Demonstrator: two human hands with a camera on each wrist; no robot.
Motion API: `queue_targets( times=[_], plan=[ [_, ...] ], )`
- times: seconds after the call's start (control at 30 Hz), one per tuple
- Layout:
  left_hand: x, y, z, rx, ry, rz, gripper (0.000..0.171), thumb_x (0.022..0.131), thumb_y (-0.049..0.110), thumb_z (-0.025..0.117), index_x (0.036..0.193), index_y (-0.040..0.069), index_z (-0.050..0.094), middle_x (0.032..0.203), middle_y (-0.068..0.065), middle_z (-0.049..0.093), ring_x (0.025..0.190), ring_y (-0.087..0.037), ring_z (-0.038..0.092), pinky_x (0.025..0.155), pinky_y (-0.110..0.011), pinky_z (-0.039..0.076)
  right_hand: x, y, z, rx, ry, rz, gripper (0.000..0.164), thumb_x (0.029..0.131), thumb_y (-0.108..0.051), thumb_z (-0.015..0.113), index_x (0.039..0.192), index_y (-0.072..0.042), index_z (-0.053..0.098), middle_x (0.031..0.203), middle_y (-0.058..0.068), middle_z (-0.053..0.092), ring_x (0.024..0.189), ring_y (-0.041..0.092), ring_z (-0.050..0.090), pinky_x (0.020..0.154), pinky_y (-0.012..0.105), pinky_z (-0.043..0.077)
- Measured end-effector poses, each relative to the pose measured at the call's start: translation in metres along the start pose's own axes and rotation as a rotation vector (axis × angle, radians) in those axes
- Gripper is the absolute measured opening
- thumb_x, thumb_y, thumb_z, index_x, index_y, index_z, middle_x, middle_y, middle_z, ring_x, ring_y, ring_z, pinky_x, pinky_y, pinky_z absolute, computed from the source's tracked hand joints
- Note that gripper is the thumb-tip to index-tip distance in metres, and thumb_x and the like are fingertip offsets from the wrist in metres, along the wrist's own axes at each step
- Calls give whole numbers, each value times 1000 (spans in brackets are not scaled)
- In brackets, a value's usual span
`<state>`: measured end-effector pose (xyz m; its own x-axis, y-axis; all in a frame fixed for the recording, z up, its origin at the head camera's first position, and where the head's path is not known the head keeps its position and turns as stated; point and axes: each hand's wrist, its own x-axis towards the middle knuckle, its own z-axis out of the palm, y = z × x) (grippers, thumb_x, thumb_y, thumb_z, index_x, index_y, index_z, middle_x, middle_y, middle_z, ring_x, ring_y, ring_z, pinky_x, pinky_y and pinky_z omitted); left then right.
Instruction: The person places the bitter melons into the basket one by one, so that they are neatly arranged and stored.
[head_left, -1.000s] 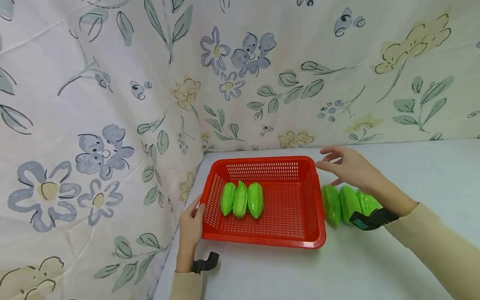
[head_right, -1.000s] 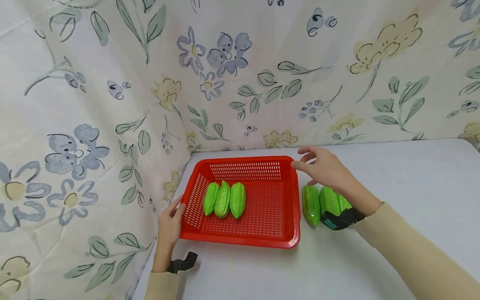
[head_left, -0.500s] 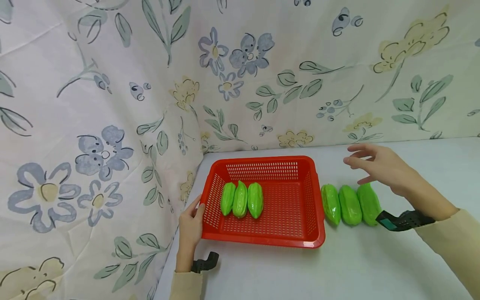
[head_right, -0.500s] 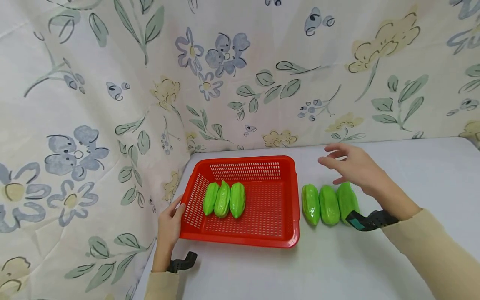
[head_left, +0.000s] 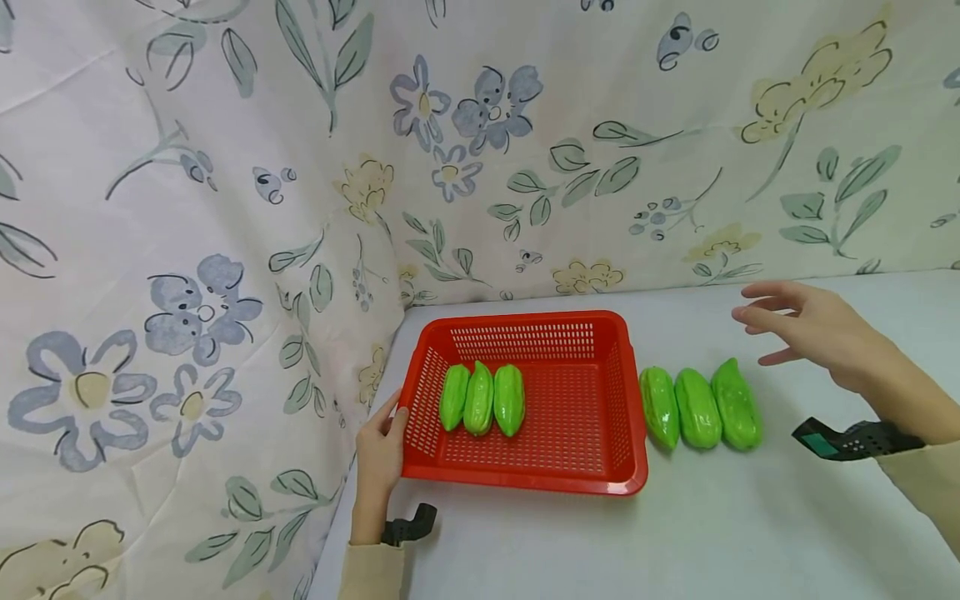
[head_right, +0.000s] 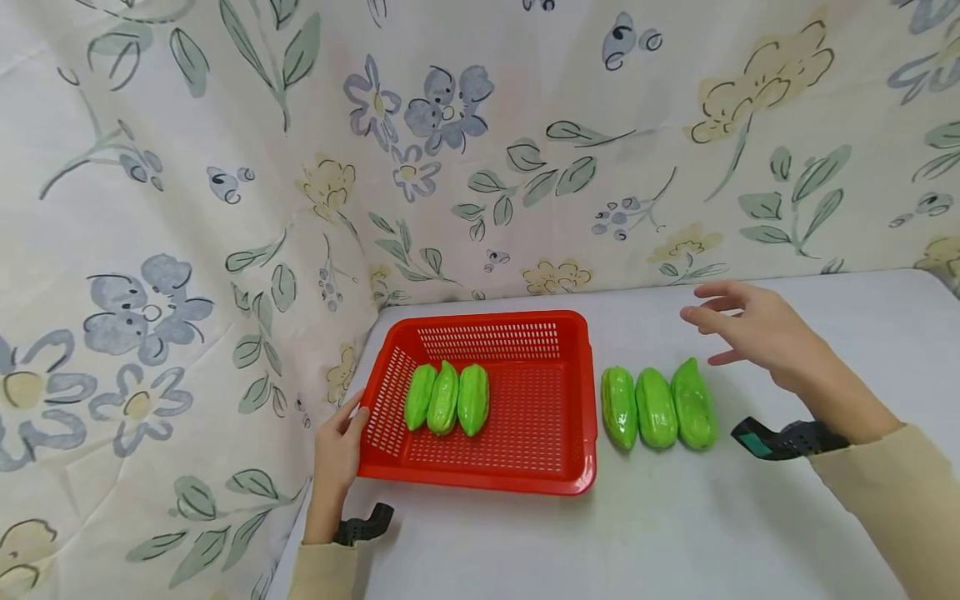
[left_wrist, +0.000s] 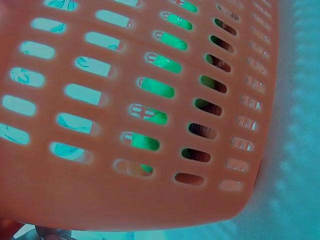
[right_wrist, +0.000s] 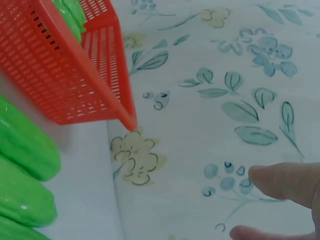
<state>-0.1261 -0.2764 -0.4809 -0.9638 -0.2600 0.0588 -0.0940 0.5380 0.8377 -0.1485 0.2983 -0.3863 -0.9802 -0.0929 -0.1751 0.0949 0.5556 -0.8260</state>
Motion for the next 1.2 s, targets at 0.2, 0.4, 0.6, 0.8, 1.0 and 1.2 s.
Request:
queue_targets(
  times=[0.2, 0.4, 0.6, 0.8, 1.0, 1.2],
  plan=[
    [0, -2, 0, -11, 2, 1, 45, 108, 37, 53, 150, 22, 59, 112, -21, 76, 90, -30, 70, 72, -35, 62, 2, 11, 3, -31, -7, 20, 77, 106, -46, 56, 156, 7, 30, 147, 35, 42, 88, -14, 59, 75, 38, 64],
    [-1, -2, 1, -26, 7, -11, 44, 108, 39, 53, 149, 26, 59, 114, -20, 76, 91, -31, 71, 74, -38, 63, 7, 34, 12, -87, -34, 48, 79, 106, -45, 56, 154, 12, 28, 145, 42, 37, 102, 39, 70, 75, 42, 64],
    [-1, -2, 1, -38, 1, -16, 45, 108, 39, 53, 150, 25, 58, 117, -22, 75, 93, -32, 71, 76, -40, 64, 10, 57, 24, -128, -54, 87, 83, 106, -47, 56, 152, 15, 27, 141, 45, 39, 110, 53, 63, 74, 45, 64],
    [-1, -2, 1, -52, -3, -20, 46, 108, 38, 54, 151, 22, 58, 118, -23, 74, 95, -33, 71, 77, -42, 64, 12, 72, 35, -151, -77, 105, 82, 105, -46, 57, 150, 17, 29, 138, 47, 42, 105, 52, 65, 71, 43, 64],
    [0, -2, 1, -35, 5, -15, 45, 108, 37, 54, 150, 21, 59, 116, -22, 75, 93, -32, 71, 75, -36, 62, 12, 77, 44, -176, -103, 126, 83, 105, -46, 58, 149, 18, 28, 138, 49, 43, 109, 55, 62, 69, 42, 64],
    [0, -1, 1, -28, 9, -17, 45, 108, 37, 54, 150, 22, 59, 114, -21, 75, 92, -31, 70, 73, -33, 62, 12, 78, 50, -189, -133, 150, 88, 104, -50, 57, 150, 18, 25, 140, 49, 41, 115, 60, 57, 69, 42, 63]
  ],
)
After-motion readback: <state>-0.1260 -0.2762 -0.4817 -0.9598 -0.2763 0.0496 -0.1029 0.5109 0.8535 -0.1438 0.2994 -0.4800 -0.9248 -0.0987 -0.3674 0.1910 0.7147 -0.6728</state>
